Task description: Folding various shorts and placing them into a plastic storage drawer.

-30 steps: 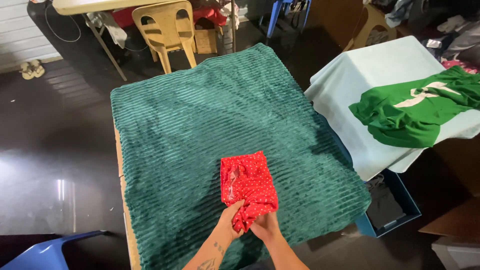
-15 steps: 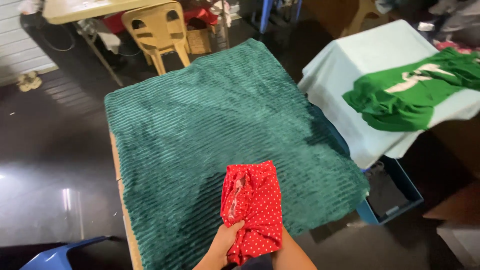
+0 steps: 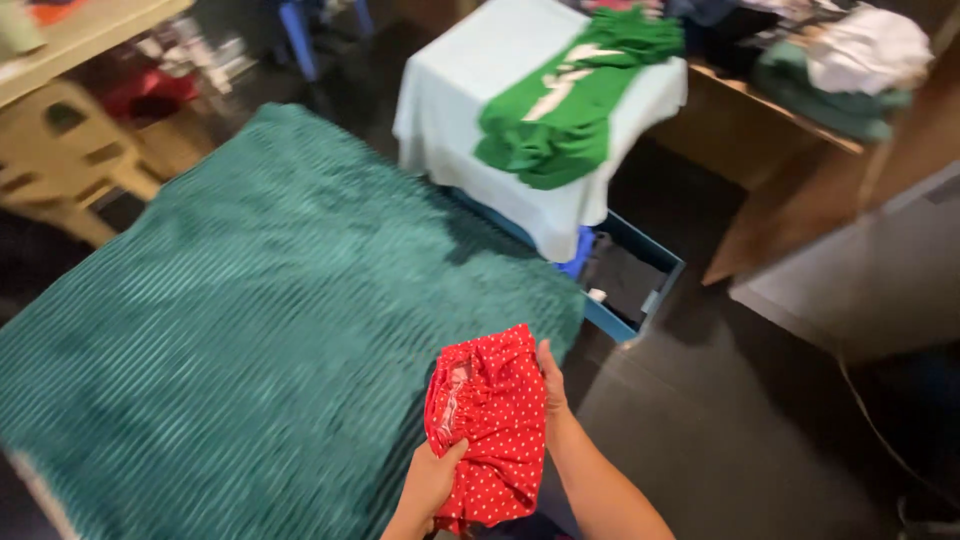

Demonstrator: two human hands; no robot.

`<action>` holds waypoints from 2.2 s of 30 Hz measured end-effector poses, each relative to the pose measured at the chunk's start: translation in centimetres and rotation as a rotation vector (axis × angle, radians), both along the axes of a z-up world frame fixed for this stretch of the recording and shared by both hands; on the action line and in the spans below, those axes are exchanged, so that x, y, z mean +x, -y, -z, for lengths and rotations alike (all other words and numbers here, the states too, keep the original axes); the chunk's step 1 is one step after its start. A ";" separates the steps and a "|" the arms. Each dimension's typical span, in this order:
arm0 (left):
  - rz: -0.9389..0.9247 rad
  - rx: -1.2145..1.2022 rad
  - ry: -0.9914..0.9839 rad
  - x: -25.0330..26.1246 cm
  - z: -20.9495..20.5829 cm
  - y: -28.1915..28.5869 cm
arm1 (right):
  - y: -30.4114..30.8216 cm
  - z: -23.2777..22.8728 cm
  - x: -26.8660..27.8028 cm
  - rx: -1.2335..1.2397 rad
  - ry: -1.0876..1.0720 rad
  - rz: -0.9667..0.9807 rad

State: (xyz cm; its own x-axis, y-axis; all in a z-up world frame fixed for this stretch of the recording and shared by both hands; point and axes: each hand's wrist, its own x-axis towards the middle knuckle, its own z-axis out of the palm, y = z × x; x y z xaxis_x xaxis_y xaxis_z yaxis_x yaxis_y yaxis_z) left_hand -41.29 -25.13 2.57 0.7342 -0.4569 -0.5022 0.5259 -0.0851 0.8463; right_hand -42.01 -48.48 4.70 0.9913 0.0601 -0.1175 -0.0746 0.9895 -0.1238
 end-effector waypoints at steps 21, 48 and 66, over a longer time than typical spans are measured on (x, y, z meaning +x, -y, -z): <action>0.327 0.511 0.173 -1.3 17.6 38.4 | 38.2 17.1 -1.3 -0.470 -0.408 -0.260; 0.533 0.455 0.305 16.0 27.1 61.9 | 62.5 26.6 5.9 -0.358 -0.406 0.460; 1.485 1.053 0.949 17.9 31.7 69.3 | 57.2 31.5 8.9 -2.337 -0.640 -0.268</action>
